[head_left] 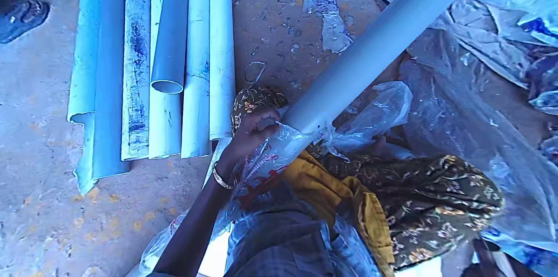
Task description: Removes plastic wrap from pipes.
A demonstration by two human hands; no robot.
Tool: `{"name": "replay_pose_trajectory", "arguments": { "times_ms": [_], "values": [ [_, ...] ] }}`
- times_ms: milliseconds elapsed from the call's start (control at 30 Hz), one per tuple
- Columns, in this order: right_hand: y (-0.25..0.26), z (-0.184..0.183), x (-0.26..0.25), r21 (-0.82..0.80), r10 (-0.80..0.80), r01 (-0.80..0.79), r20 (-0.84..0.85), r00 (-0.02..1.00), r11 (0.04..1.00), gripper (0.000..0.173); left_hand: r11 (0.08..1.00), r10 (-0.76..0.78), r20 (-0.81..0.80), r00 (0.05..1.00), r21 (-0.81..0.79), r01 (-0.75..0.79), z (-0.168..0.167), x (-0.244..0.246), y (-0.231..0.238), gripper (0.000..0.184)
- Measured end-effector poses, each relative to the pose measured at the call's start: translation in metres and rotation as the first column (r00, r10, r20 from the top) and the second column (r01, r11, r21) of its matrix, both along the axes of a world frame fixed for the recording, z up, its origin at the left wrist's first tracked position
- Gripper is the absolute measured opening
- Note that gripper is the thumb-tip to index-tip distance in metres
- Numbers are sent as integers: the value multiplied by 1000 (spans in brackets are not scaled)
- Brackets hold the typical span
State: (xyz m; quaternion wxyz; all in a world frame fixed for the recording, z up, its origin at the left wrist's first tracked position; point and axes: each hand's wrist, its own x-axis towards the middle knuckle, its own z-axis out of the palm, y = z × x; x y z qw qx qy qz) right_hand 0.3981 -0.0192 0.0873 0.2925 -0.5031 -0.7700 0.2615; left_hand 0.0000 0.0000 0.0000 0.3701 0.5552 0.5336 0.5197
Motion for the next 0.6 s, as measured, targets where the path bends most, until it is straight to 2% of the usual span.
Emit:
{"name": "replay_pose_trajectory", "arguments": {
  "times_ms": [33, 100, 233, 367, 600],
  "values": [
    [-1, -17, 6, 96, 45, -54, 88, 995, 994, 50, 998, -13, 111, 994, 56, 7, -9, -2, 1, 11],
    [3, -12, -41, 152, 124, -166, 253, 959, 974, 41, 988, -40, 196, 980, 151, 10, -16, -3, 7, 10],
    [2, -7, -132, 238, 304, -386, 318, 898, 891, 25, 971, 40, 282, 959, 216, -104, -16, 9, 11, 16],
    [-3, -15, -166, 334, 224, -351, 362, 905, 875, 25, 961, 180, 375, 910, 132, -244, -11, 11, 14, 24],
    [-5, -21, -181, 373, 140, -306, 409, 902, 876, 23, 925, 216, 432, 875, 196, -326, -13, 17, 19, 31]
  ]
}}
